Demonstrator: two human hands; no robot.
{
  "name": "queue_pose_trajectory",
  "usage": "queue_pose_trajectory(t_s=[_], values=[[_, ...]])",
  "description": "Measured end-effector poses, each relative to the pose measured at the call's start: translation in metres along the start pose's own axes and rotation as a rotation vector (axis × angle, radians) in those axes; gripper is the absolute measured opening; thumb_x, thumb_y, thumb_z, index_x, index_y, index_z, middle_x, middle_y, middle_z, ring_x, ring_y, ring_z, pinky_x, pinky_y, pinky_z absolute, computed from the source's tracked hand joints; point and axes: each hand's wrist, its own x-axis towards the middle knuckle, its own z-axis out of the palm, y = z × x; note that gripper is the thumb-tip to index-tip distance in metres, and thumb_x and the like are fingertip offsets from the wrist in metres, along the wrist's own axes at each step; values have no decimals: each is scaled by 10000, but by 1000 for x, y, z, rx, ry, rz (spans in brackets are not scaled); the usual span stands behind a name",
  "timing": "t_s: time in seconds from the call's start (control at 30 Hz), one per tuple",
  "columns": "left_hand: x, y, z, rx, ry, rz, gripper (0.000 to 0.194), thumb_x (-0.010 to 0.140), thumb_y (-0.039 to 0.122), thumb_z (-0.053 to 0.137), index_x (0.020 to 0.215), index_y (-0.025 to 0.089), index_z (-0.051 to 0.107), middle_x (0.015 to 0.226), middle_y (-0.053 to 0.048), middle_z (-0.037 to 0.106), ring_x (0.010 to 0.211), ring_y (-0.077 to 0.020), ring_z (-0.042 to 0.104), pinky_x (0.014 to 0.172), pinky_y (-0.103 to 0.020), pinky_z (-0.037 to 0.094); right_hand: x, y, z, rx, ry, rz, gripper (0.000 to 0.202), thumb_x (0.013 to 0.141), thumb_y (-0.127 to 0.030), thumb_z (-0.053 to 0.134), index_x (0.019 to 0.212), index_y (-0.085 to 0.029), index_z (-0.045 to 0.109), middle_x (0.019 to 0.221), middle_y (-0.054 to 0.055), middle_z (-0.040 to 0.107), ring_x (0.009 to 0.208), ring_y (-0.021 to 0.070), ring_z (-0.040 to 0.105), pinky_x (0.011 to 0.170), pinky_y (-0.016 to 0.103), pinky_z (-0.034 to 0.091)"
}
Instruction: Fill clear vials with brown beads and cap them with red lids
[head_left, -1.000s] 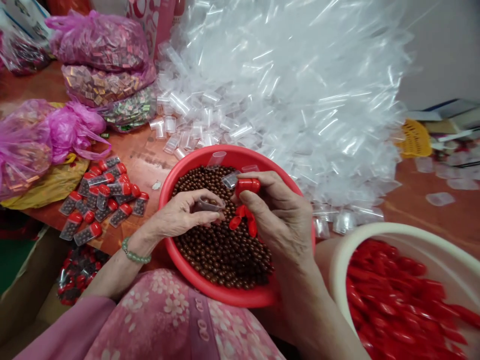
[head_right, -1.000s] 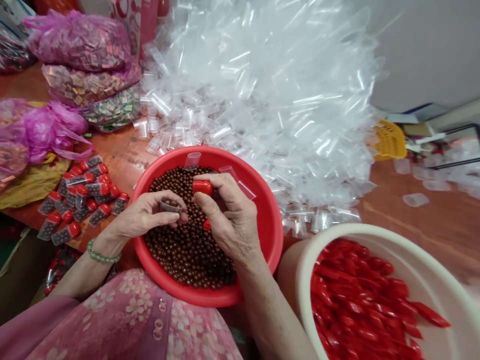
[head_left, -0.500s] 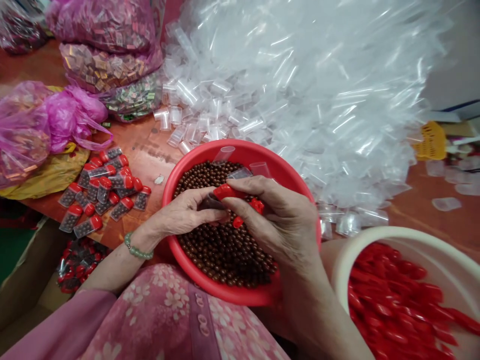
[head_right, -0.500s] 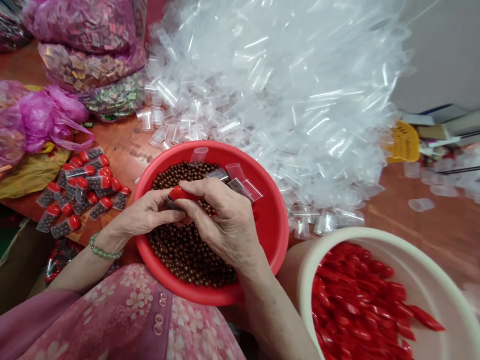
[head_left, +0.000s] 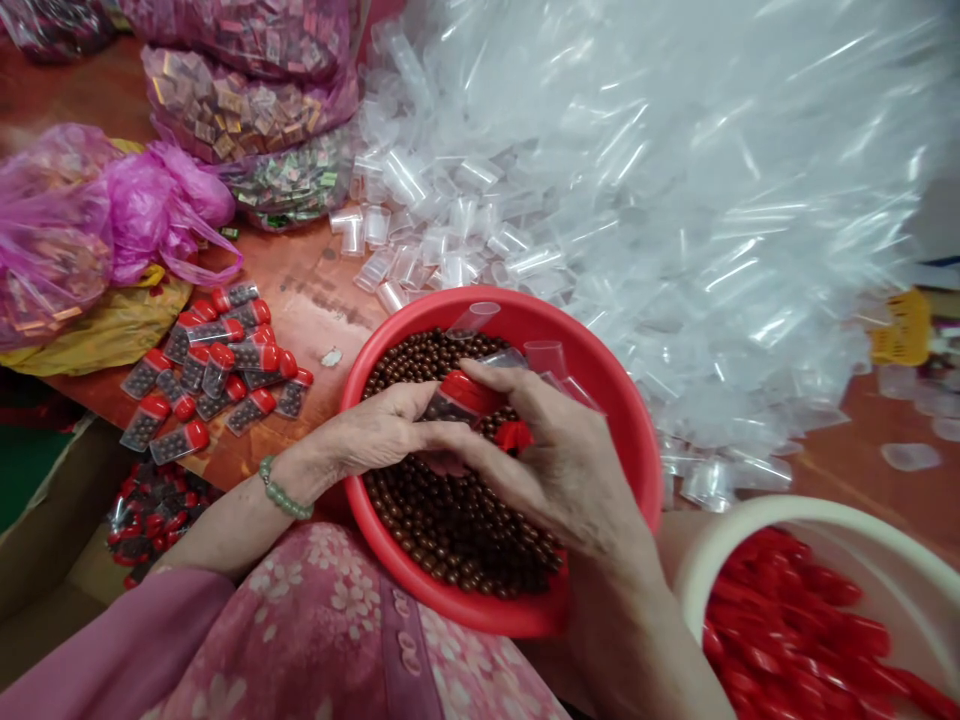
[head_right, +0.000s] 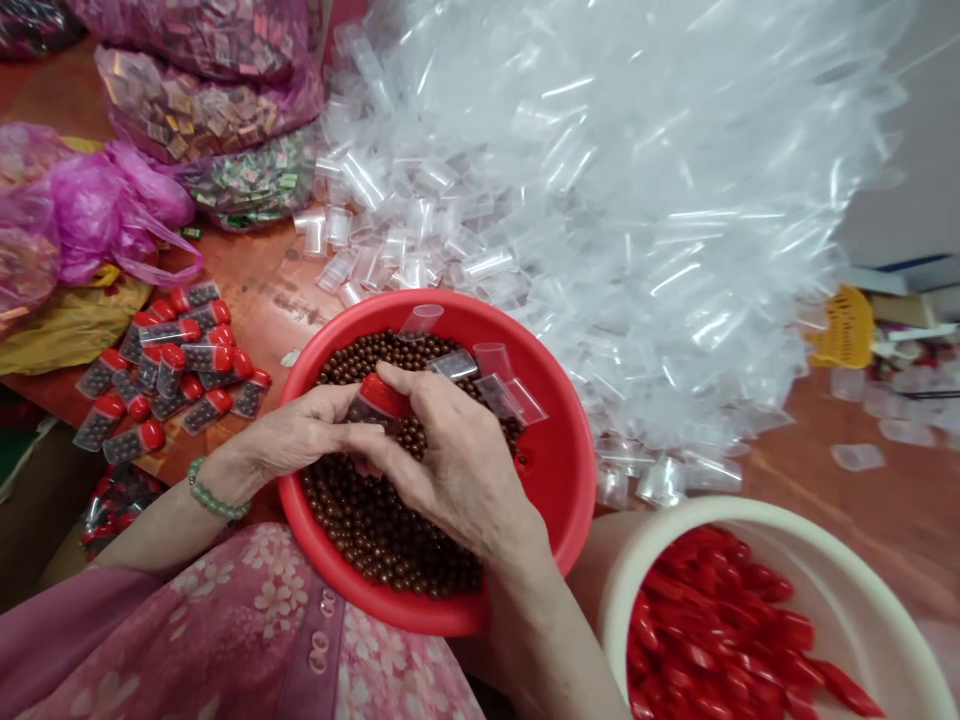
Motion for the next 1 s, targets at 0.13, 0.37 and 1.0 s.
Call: queue_pose_trajectory(t_s=[0.13,0.37,1.0], values=[[1,-2,-1,-75,-13,25,404,726,490,765,768,119,611,751,-22,618,701,-105,567,698,-254,443,-6,3,11,-126,-51,-94,756,791,-494,700,1395,-177,372,1124,165,655,982,317,669,766,444,572],[3,-3,1,-278,23,-32,430,626,441,857,789,117,625,719,-10,627,681,-100,581,706,-254,460,-4,6,27,-350,103,-220,687,812,-375,611,1399,-149,336,1014,157,657,925,320,655,742,453,539],[5,-2,1,-242,202,27,542,832,639,585,979,125,677,968,-82,716,883,-153,646,841,-286,463,-10,20,18,-256,433,57,712,737,-461,746,1348,-246,450,1141,145,660,987,328,666,822,477,556]])
